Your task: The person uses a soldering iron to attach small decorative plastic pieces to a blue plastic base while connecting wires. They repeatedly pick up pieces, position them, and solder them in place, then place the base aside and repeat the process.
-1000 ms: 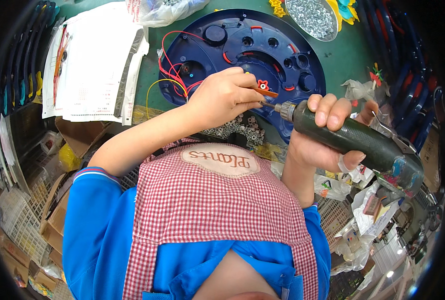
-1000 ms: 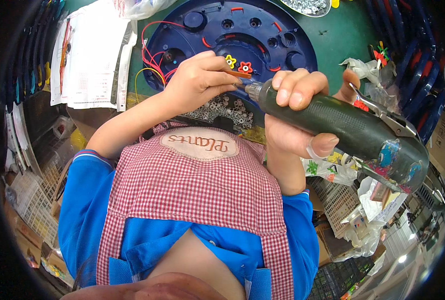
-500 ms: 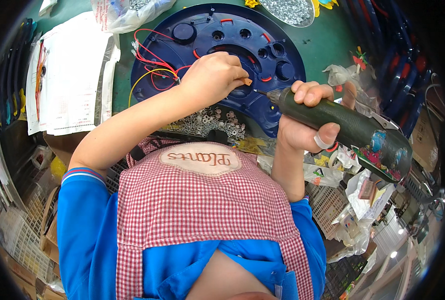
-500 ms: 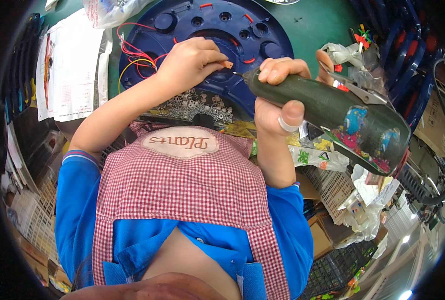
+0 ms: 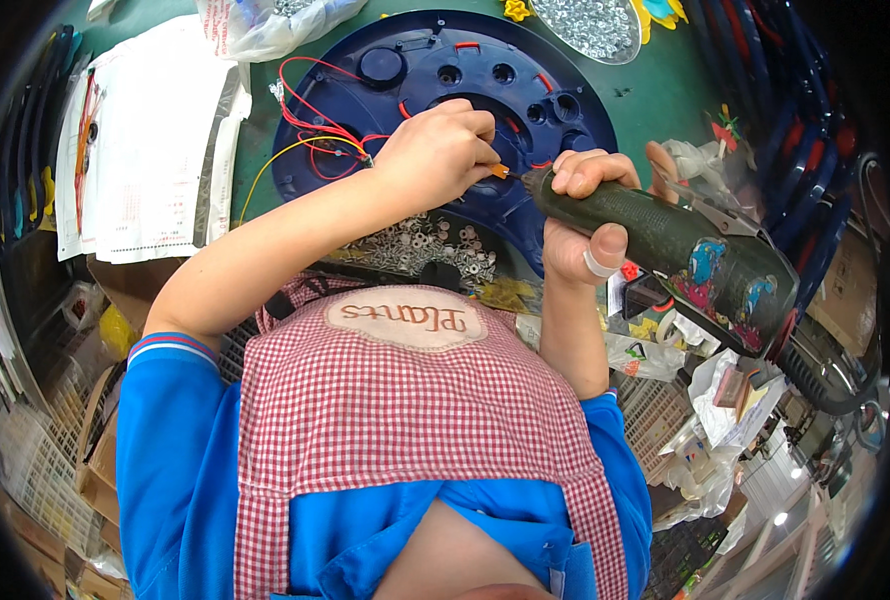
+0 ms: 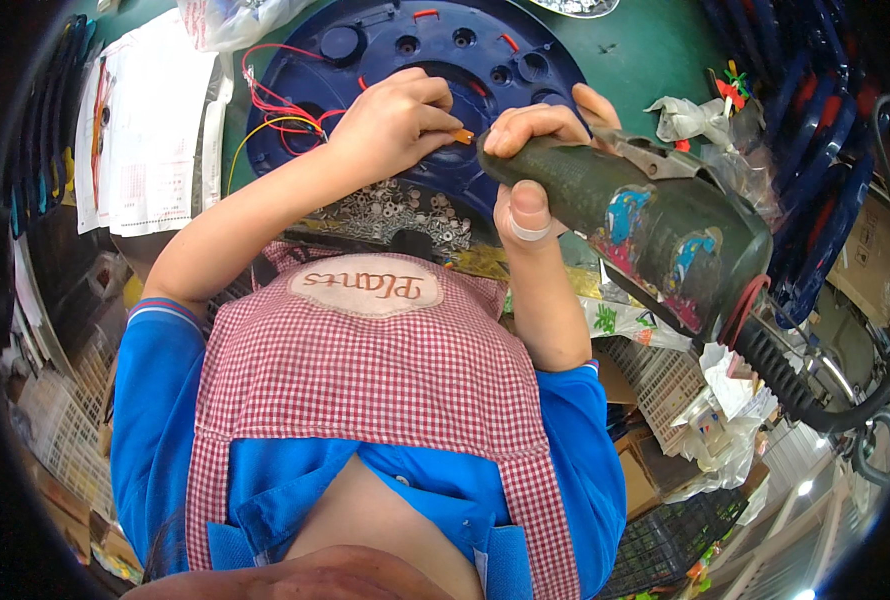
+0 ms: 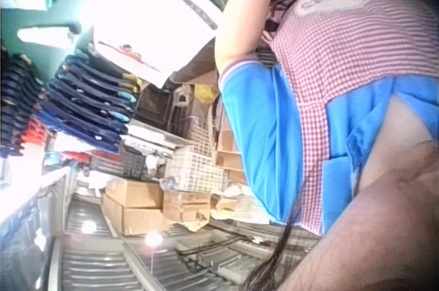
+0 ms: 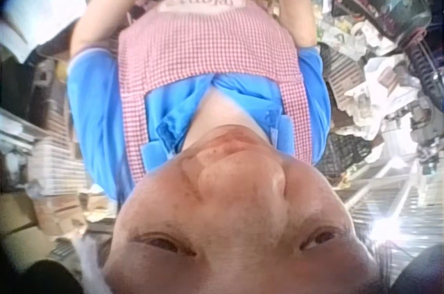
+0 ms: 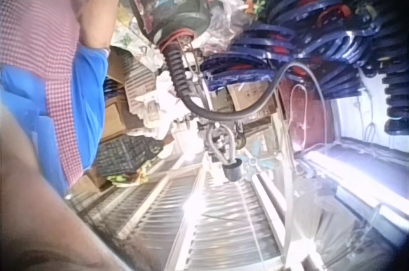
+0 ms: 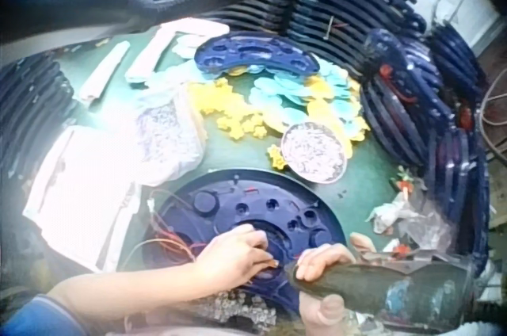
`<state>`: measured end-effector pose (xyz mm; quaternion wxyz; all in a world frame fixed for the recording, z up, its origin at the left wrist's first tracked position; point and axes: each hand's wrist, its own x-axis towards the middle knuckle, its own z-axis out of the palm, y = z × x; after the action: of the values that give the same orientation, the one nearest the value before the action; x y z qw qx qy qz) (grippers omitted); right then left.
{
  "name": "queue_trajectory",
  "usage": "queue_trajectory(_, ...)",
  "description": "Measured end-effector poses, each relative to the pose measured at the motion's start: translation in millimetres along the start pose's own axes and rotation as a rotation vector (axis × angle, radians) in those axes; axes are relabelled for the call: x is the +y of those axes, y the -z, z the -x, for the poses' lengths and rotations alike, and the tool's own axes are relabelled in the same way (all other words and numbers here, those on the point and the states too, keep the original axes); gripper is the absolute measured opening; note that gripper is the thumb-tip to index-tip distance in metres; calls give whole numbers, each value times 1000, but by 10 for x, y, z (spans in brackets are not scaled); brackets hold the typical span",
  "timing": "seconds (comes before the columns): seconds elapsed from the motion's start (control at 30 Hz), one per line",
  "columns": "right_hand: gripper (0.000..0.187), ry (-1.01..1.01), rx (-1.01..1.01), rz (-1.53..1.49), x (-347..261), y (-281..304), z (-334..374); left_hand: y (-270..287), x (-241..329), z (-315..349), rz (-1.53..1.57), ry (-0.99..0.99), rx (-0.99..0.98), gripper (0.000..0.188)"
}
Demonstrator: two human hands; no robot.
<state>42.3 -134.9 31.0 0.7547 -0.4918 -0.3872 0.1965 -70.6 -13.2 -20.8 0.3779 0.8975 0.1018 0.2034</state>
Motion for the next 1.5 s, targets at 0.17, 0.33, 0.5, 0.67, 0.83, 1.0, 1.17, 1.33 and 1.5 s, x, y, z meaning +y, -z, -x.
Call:
queue_trajectory(0.17, 81, -4, -32, 25, 68, 3, 35, 7, -2, -5, -5, 12, -16, 14)
queue_trajectory(0.33, 88, -52, 37, -35, -110, -1, -25, 52, 5, 23, -16, 38, -51, 24)
queue_trajectory(0.5, 90, -173, -43, -89, -96, -173, 224, 283, 247, -18, 370, 174, 109, 48)
queue_trajectory(0.67, 96, -77, 4, -292, -154, -173, 124, 465, 345, 230, -153, -78, -3, 26)
queue_trajectory(0.83, 95, -35, -47, -345, -259, -89, 53, 291, 317, 294, -164, -118, 10, 17)
queue_trajectory(1.0, 96, -24, -89, -433, -282, -100, 15, 334, 307, 300, -243, -188, 35, 19)
queue_trajectory(1.17, 98, 2, -93, -377, -269, -161, -37, 424, 358, 244, -329, -138, 5, 23)
queue_trajectory(1.33, 98, 10, -22, -176, -149, -208, -84, 418, 196, 184, -520, 100, -146, 16)
queue_trajectory(1.5, 96, -38, 29, -139, -15, -313, -100, 324, 54, 231, -467, 47, -51, 11)
